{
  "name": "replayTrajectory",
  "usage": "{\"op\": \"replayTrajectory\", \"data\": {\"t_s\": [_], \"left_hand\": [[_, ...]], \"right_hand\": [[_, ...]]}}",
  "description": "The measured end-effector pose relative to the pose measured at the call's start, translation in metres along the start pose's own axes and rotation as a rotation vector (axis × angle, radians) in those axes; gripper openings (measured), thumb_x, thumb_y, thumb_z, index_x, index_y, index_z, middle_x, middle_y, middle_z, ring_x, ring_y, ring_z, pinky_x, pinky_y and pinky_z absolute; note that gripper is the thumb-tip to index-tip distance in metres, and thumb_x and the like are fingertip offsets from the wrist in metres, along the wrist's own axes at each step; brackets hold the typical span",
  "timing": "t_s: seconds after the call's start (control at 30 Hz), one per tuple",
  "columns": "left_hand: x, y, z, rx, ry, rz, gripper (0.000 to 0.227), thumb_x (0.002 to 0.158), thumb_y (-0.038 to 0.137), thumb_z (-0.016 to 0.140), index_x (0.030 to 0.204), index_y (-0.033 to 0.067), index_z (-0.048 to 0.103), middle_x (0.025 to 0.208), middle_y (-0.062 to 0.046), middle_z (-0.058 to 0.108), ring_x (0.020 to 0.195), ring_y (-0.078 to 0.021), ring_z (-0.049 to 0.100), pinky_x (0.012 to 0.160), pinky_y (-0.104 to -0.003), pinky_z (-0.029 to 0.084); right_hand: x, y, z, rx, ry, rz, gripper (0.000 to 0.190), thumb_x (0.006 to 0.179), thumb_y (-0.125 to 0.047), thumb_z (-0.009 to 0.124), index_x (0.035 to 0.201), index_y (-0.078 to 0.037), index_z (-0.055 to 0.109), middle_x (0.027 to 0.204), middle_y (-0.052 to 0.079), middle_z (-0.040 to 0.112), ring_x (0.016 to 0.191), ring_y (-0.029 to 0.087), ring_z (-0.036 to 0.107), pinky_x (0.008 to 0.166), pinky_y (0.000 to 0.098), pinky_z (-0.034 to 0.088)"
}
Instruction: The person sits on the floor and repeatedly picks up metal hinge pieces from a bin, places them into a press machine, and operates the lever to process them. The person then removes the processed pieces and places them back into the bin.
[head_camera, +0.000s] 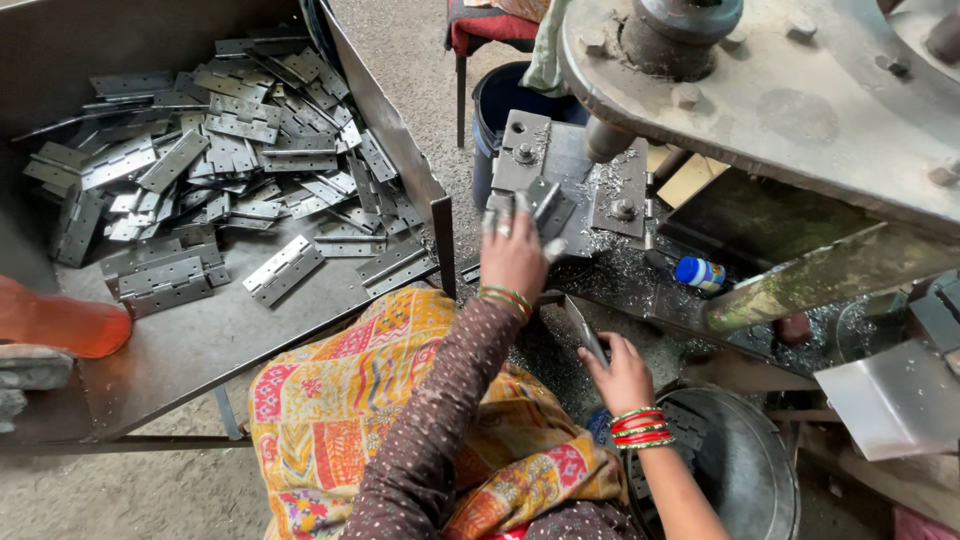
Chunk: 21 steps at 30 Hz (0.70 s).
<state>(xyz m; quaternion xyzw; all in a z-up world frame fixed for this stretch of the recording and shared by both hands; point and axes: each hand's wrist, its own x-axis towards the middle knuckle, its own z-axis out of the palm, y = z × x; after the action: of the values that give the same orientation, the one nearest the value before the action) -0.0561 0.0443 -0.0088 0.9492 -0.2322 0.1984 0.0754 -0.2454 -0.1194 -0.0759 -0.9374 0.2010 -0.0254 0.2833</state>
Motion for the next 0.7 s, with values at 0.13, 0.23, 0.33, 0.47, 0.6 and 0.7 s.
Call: {"op": "replayTrajectory", "data": {"t_s": [0.13,0.23,0.33,0.47,0.6,0.7], "left_hand": [[-0.011,0.022,-0.010,-0.107,-0.106,0.083,0.046,0.094,0.033,0.051,0.124,0.0013,0.065,0.136,-0.016,0.055,0.134,-0.0326,0.049,0.116,-0.057,0.027],[0.001,0.028,-0.004,-0.141,-0.165,0.042,0.038,0.099,0.025,0.049,0.125,0.0034,0.066,0.134,-0.012,0.057,0.131,-0.0293,0.051,0.120,-0.060,0.027],[0.014,0.029,0.002,-0.180,-0.202,-0.001,0.037,0.099,0.022,0.048,0.126,0.0029,0.066,0.133,-0.011,0.057,0.130,-0.0285,0.053,0.118,-0.058,0.031],[0.020,0.026,0.006,-0.145,-0.146,0.006,0.038,0.095,0.022,0.048,0.121,0.0025,0.066,0.130,-0.013,0.056,0.127,-0.0298,0.053,0.110,-0.058,0.034],[0.018,0.027,0.008,-0.153,-0.141,0.023,0.034,0.098,0.021,0.048,0.120,0.0030,0.067,0.134,-0.012,0.057,0.129,-0.0290,0.054,0.114,-0.056,0.035],[0.010,0.018,0.004,-0.137,-0.103,0.059,0.036,0.094,0.024,0.050,0.118,0.0033,0.068,0.133,-0.012,0.058,0.128,-0.0291,0.054,0.114,-0.055,0.035]], "right_hand": [[0.000,0.003,0.005,-0.035,0.039,-0.058,0.057,0.087,-0.054,0.071,0.121,-0.007,0.065,0.116,0.018,0.071,0.099,0.037,0.071,0.081,0.0472,0.057],[0.000,0.015,0.011,-0.032,0.073,-0.115,0.054,0.089,-0.049,0.070,0.122,-0.007,0.065,0.116,0.018,0.072,0.100,0.038,0.071,0.082,0.0477,0.057],[0.002,0.033,0.022,-0.072,0.089,-0.165,0.051,0.088,-0.041,0.070,0.123,-0.006,0.061,0.113,0.018,0.072,0.095,0.039,0.072,0.077,0.0482,0.058],[0.002,0.062,0.070,-0.123,-0.126,0.010,0.050,0.089,-0.046,0.071,0.113,-0.006,0.054,0.089,0.019,0.072,0.073,0.039,0.074,0.063,0.0485,0.060],[0.007,0.092,0.140,-0.120,0.006,0.026,0.046,0.091,-0.045,0.069,0.108,-0.007,0.049,0.075,0.026,0.069,0.070,0.051,0.066,0.058,0.0588,0.052],[0.004,0.101,0.170,-0.127,0.036,0.021,0.045,0.093,-0.049,0.065,0.110,-0.010,0.049,0.077,0.027,0.070,0.074,0.051,0.067,0.063,0.0602,0.051]]}}
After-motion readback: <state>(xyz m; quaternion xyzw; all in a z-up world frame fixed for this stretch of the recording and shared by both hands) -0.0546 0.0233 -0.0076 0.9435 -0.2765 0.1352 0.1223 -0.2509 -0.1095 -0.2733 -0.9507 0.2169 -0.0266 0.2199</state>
